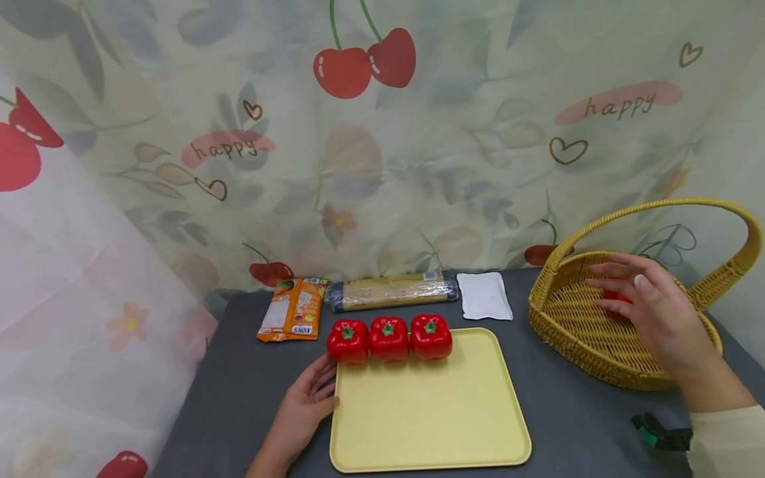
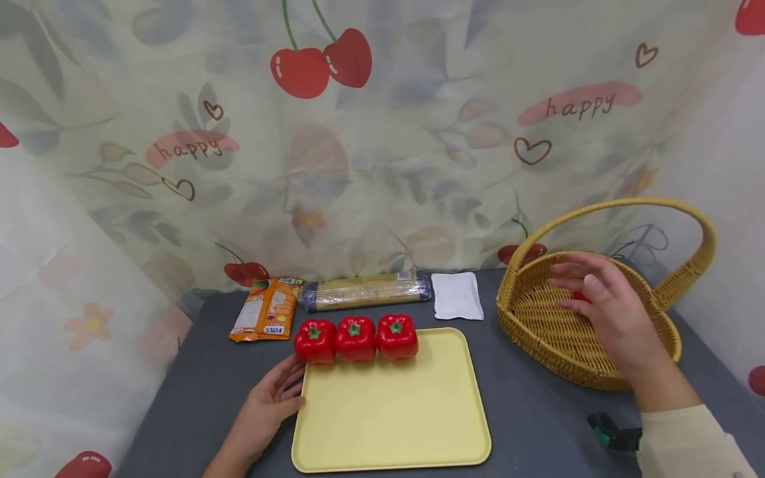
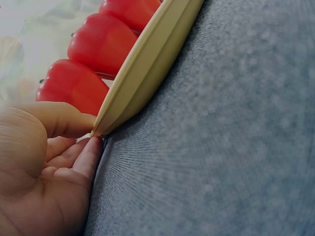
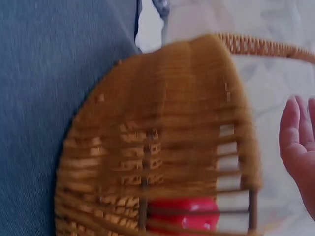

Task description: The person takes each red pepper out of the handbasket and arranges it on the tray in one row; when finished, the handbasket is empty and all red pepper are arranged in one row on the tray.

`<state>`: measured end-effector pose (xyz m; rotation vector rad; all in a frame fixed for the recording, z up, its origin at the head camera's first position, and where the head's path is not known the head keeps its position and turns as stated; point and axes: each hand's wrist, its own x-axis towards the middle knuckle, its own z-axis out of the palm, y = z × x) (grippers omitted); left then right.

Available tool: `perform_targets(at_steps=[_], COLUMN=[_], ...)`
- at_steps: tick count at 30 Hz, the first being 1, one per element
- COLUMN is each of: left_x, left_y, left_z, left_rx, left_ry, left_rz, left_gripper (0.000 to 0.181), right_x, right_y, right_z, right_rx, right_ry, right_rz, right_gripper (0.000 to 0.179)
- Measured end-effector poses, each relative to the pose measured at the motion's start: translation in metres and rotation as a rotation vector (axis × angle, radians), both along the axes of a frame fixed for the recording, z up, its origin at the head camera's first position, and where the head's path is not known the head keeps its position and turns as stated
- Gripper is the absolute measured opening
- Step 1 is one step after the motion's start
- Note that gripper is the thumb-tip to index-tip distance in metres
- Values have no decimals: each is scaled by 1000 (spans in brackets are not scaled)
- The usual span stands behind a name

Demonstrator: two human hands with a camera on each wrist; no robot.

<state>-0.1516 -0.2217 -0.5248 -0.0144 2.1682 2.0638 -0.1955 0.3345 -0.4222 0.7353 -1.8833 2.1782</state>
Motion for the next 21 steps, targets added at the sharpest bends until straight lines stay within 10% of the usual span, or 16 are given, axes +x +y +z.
perform_targets(at_steps=[16,21], left_x=[-3,-2], left_y=[-1,-1], left_z=[-3,-2], left_rx=[12,15], left_ry=[10,9], left_rz=[7,10], left_gripper=[79,80], right_x=[-20,-21], right_y=[38,44], right_z=[-16,-20], right_rx=[-80,130], right_ry=[-35,-101], right_rz=[-308,-550], right_gripper=[34,44])
